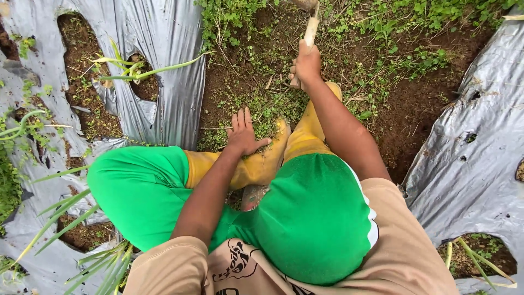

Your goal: The person sits cross-legged in a garden and uses a small hand hoe to loosen soil and remove weeds from between rows of plants. They gather the uprooted weeds by hand and toss them aside, repeating the process along the planting rows.

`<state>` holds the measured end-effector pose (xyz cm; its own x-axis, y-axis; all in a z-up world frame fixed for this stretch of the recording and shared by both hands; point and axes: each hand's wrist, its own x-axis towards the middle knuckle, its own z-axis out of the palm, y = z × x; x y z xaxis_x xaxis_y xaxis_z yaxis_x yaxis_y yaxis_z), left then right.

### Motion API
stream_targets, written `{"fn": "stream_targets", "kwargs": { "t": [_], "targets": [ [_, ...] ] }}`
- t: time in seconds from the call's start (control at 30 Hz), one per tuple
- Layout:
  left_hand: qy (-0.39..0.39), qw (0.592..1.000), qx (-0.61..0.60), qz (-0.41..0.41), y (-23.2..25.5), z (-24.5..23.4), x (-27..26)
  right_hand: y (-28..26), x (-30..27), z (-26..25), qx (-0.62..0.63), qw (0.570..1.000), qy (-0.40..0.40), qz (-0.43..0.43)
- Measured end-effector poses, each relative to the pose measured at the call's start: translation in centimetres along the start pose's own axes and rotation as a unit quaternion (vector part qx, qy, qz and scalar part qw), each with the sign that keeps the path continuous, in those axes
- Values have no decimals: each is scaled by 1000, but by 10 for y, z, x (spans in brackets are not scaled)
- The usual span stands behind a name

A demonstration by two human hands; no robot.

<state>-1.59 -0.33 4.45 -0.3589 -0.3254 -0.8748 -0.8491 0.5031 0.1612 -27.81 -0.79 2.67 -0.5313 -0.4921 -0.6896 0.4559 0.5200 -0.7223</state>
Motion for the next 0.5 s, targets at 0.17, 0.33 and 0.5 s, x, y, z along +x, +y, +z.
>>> {"fn": "stream_targets", "kwargs": {
  "t": [0.17,0.33,0.5],
  "targets": [
    [-7,1000,-3,0,3,-10,-5,56,-34,-5,-77,986,-144,36],
    [-4,1000,7,2,2,-6,-3,0,-48,-22,-35,983,-175,39],
    [7,1000,-2,4,-2,-5,2,-46,11,19,181,971,-147,47]
  ]
}}
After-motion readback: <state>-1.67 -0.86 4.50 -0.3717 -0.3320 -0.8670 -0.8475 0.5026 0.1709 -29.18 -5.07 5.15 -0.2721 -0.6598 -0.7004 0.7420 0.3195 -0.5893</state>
